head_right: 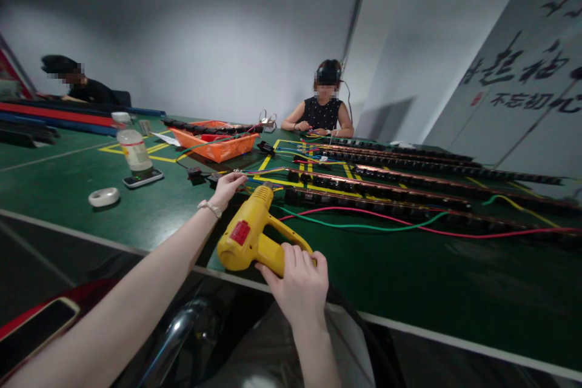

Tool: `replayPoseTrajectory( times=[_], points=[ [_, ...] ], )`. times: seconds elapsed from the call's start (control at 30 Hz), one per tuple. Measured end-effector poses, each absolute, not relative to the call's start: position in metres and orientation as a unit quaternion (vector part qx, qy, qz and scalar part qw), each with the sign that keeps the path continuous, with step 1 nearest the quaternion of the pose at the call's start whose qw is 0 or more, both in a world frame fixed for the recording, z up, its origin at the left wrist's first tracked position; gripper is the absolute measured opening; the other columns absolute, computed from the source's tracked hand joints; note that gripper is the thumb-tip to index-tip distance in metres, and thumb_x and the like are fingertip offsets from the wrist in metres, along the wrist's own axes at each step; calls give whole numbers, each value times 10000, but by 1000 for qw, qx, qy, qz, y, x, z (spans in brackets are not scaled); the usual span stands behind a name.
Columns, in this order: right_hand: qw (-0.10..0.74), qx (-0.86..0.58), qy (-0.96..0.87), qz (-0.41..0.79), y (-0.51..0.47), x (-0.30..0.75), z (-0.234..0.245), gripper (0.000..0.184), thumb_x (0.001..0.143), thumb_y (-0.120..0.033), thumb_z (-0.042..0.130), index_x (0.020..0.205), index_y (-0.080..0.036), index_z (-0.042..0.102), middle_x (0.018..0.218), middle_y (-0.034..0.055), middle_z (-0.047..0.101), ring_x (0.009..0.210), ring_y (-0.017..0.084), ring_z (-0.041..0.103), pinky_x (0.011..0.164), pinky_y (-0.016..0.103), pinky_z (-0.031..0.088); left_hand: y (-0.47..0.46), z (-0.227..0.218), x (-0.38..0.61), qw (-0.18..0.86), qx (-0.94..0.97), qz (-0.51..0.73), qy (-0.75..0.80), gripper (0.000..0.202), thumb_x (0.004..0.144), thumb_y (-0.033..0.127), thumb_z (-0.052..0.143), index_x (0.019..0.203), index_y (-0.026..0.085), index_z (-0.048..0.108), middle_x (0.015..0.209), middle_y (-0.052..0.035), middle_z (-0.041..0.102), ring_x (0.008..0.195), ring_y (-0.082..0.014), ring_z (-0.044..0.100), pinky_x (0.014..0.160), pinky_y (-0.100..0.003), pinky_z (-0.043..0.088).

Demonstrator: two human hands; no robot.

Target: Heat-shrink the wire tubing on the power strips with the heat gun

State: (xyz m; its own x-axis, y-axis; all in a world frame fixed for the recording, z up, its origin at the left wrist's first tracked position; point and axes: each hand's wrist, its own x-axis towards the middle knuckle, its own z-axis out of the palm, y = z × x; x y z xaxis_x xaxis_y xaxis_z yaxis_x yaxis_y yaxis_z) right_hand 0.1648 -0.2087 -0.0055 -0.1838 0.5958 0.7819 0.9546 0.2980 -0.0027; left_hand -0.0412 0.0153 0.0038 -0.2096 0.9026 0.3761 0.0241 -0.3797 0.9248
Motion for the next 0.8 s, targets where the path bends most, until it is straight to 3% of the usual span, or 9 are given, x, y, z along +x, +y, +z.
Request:
replayPoseTrajectory(
  times=[0.5,0.8],
  points=[
    [330,-551,-707,-296,-222,187,-5,432,825,-546,546,918,-128,595,788,38,664,718,169,607,779,348,327,12,6,-39,340,526,641,445,286,598,380,719,757,143,701,705,-44,679,668,-145,578,647,-265,459],
    [351,-555,-694,-295,-218,173,-6,441,837,-561,514,899,-131,587,731,24,626,679,154,565,743,330,323,10,5,-37,348,518,645,441,297,579,384,737,741,138,698,669,-29,654,640,-133,558,613,-252,440]
  ],
)
